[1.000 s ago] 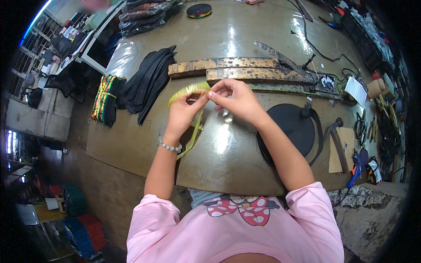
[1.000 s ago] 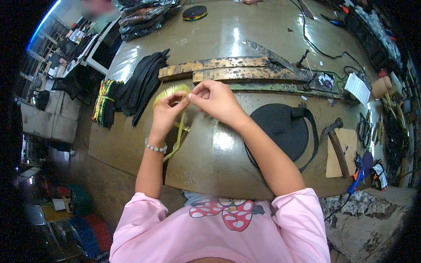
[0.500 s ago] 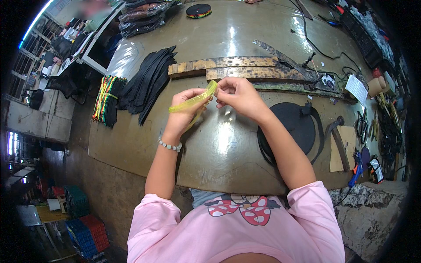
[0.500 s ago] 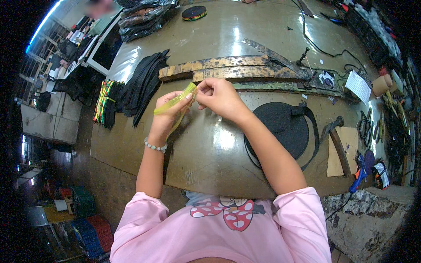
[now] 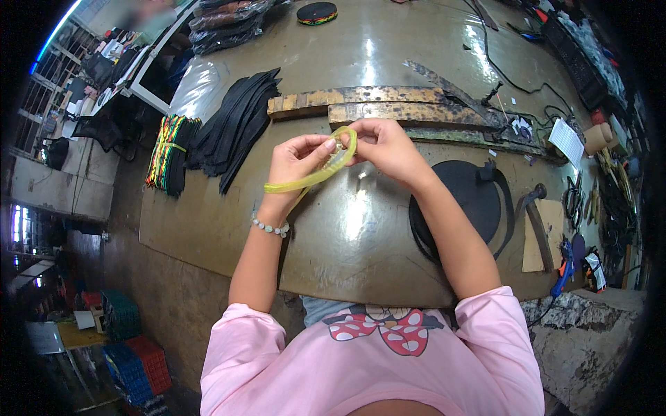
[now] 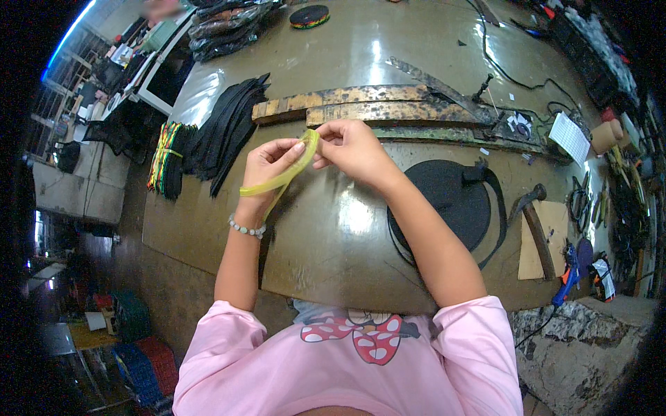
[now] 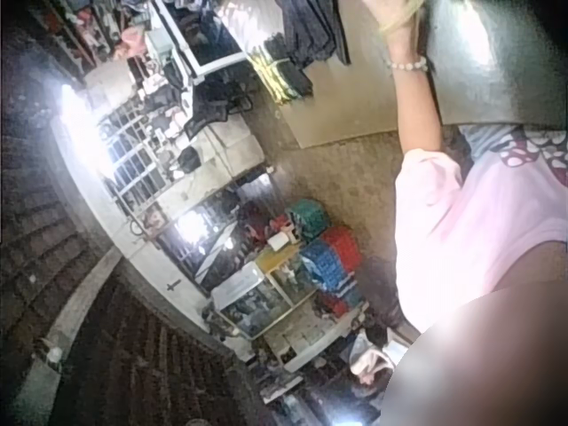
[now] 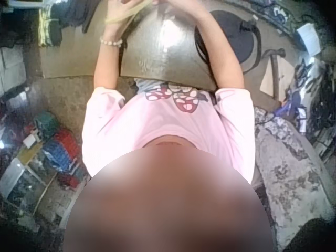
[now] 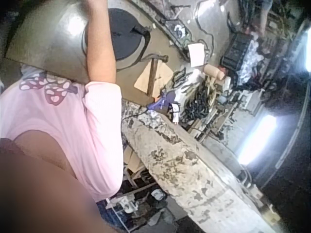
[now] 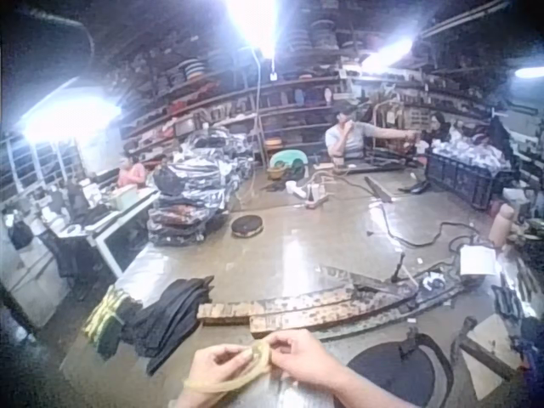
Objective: The person aligns and stacks black fabric strips on a wooden jig, then gathers them and ties the bundle with a yellow elastic band. The person places the tied bundle on the table.
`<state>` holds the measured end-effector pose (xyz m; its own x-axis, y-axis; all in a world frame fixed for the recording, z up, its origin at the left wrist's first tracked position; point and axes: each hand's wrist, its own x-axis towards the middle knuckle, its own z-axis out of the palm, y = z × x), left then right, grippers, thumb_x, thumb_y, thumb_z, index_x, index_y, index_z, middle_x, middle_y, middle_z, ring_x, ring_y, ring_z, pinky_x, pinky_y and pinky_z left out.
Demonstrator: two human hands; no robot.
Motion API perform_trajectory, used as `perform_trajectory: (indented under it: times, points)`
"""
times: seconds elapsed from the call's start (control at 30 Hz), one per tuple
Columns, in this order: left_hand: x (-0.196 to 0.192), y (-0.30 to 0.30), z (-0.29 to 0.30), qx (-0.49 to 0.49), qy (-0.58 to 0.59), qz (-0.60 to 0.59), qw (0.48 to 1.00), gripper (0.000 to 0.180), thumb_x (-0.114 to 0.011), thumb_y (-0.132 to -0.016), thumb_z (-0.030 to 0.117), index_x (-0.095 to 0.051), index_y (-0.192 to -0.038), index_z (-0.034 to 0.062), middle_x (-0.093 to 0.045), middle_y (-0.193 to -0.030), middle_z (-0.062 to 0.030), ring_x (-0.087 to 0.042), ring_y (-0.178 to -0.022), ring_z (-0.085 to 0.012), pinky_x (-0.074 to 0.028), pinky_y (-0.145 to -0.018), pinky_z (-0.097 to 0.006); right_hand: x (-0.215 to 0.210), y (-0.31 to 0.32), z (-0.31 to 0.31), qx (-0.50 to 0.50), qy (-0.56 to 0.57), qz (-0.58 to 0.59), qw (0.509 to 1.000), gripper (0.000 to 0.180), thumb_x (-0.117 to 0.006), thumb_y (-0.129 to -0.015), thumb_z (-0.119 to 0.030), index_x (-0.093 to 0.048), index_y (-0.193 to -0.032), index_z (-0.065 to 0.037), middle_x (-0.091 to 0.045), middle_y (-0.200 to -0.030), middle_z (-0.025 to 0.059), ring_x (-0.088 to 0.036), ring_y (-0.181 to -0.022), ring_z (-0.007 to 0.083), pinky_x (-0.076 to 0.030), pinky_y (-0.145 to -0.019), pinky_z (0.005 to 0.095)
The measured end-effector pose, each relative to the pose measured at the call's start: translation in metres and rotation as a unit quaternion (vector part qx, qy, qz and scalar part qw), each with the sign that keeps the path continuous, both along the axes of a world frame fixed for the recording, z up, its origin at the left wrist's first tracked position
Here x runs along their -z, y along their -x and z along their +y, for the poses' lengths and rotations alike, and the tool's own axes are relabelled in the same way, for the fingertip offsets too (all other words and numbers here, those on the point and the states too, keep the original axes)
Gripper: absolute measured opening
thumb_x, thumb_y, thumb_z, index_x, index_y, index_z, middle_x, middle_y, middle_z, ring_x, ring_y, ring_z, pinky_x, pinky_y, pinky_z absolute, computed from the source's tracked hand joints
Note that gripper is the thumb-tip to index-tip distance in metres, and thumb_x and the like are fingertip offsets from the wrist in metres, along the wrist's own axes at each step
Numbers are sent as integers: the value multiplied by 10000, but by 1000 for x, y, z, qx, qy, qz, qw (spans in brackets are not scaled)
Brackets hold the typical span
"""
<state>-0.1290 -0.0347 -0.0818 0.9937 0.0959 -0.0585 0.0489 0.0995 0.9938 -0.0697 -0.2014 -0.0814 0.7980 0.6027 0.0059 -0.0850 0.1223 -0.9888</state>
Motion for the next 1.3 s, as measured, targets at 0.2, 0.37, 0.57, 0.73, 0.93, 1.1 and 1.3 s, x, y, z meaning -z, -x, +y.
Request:
perform_trajectory:
  times: [0.2, 0.37, 0.57, 0.73, 0.93, 1.1, 1.3]
  points:
    - [1, 0, 1, -18, -100, -45, 994, 187, -624, -833, 123, -645, -940, -29, -629, -813, -28, -556, -715, -73, -447, -660, -201, 1, 0, 0, 22, 2, -1, 1000, 186, -585, -842, -112, -576, -920, 56, -615, -739, 74, -613, -648, 127, -507, -595, 241]
    - [3, -1, 4, -18, -182, -82, 980, 180, -633, -822, 118, -659, -939, -16, -628, -799, -19, -551, -707, -74, -444, -655, -209, 2, 1, 3, 50, 43, -85, 994, 201, -608, -822, -124, -573, -915, 51, -613, -756, 76, -612, -647, 123, -514, -590, 242]
    - [3, 0, 0, -51, -147, -68, 985, 191, -653, -812, 142, -662, -920, -15, -637, -753, -15, -558, -680, -50, -453, -627, -195, 1, 2, 2, 33, 2, 0, 999, 216, -622, -815, -139, -574, -922, 43, -611, -779, 69, -612, -644, 122, -517, -604, 240]
    - [2, 2, -4, -40, -144, -82, 985, 178, -648, -822, 145, -644, -906, -11, -622, -782, -2, -538, -669, -31, -438, -605, -173, 0, 5, 2, 36, 22, -30, 999, 187, -616, -811, -126, -580, -894, 38, -606, -758, 67, -615, -640, 117, -501, -592, 224]
    - [2, 3, -10, -81, -253, -160, 951, 175, -612, -832, 171, -634, -868, 2, -635, -806, -52, -569, -706, -92, -452, -615, -227, -4, 8, 3, 44, 20, -33, 998, 163, -612, -812, -118, -584, -863, 34, -602, -750, 57, -603, -632, 107, -498, -588, 226]
    - [8, 4, -13, -68, -253, -135, 956, 205, -590, -855, 183, -591, -942, -3, -599, -890, -27, -534, -796, -75, -449, -691, -232, -5, 9, 4, 48, 80, -56, 994, 193, -615, -839, -151, -573, -901, 28, -602, -808, 57, -587, -667, 99, -492, -609, 220]
    - [3, -4, 11, -44, 128, -84, 987, 142, -494, -901, 127, -544, -948, 2, -577, -912, -82, -547, -843, -152, -435, -784, -258, -7, 0, -6, 2, -84, 56, 995, 183, -556, -858, -144, -571, -956, 10, -622, -923, 113, -596, -842, 175, -479, -804, 326]
